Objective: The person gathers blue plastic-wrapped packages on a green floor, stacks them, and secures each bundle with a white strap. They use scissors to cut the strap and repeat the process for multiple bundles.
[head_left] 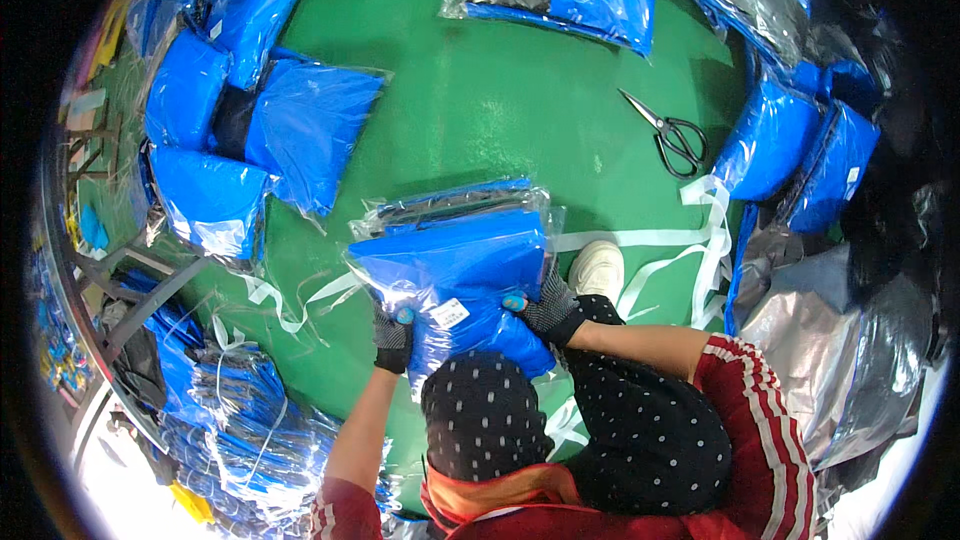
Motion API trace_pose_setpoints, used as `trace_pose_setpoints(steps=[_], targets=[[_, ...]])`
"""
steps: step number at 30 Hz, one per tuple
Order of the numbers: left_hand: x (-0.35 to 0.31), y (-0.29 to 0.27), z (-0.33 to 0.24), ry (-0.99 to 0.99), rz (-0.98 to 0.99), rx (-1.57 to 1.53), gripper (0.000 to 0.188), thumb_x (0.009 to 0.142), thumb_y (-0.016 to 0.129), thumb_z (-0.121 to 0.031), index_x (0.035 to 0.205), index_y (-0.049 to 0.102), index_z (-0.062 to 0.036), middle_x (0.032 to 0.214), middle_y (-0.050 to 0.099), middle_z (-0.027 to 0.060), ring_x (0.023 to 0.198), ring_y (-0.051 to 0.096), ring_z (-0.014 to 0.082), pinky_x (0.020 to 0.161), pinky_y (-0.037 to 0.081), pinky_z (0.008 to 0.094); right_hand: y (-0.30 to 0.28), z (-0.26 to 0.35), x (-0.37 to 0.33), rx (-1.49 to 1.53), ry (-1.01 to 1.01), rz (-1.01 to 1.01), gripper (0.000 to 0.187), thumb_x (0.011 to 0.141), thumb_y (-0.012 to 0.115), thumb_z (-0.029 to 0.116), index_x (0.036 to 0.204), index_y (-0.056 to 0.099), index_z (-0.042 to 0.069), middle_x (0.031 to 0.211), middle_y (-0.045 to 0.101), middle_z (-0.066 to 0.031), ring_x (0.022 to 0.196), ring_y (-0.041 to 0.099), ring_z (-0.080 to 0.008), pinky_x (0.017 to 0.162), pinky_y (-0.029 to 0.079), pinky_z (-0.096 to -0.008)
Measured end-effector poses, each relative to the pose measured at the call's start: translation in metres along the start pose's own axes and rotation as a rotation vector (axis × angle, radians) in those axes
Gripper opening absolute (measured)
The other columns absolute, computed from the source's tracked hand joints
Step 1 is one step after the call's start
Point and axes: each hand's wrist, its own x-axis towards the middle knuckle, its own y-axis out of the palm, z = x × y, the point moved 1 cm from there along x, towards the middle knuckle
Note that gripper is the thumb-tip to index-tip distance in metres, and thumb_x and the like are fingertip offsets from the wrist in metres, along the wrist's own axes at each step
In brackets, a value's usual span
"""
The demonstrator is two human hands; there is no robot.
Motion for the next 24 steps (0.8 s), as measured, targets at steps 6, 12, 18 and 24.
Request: trace_pose_setpoints(steps=[6,12,18,24], targets=[[0.016,-0.006,0.046,0.059,0.102,0.321,0.043,0.083,0.055,-0.029,0.113,0.051,0.0005,0.112,0.055,0.0165,0.099,0.053,0.0273,0.085,0.044,0.0395,0.011,-0.047,0.002,-0.376,-0.097,0.05,0.065,0.07,0.066,0.048,0.109,0.05,-0.001,0.107,0.051,-0.0238,0.097,0.052,-0.0412,0.083,0.043,-0.044],[-0.033,0.011,0.009,0.202,-0.171,0.437,0.073,0.078,0.059,-0.041,0.132,0.032,-0.0012,0.126,0.039,0.0253,0.115,0.039,0.0419,0.093,0.034,0.0499,-0.053,0.036,0.017,0.365,0.171,-0.041,0.092,0.06,0.077,0.046,0.126,0.031,0.001,0.116,0.044,-0.0192,0.111,0.047,-0.0302,0.094,0.039,-0.042],[-0.073,0.036,-0.02,0.057,-0.304,0.321,0.072,0.083,0.049,-0.048,0.133,0.031,0.0007,0.126,0.043,0.0231,0.113,0.045,0.0365,0.094,0.036,0.04,-0.027,0.126,0.085,-0.786,-0.511,0.379,0.09,0.076,0.05,0.058,0.135,0.021,-0.004,0.125,0.037,-0.0298,0.116,0.037,-0.0439,0.099,0.027,-0.0531],[-0.043,0.047,0.008,0.289,-0.532,0.453,0.063,0.08,0.054,-0.049,0.12,0.044,-0.001,0.108,0.05,0.0195,0.096,0.052,0.0351,0.083,0.043,0.0403,0.011,0.088,0.139,-0.891,-0.304,0.49,0.068,0.081,0.046,0.05,0.131,0.034,0.004,0.113,0.053,-0.0207,0.099,0.052,-0.0369,0.087,0.037,-0.0495]])
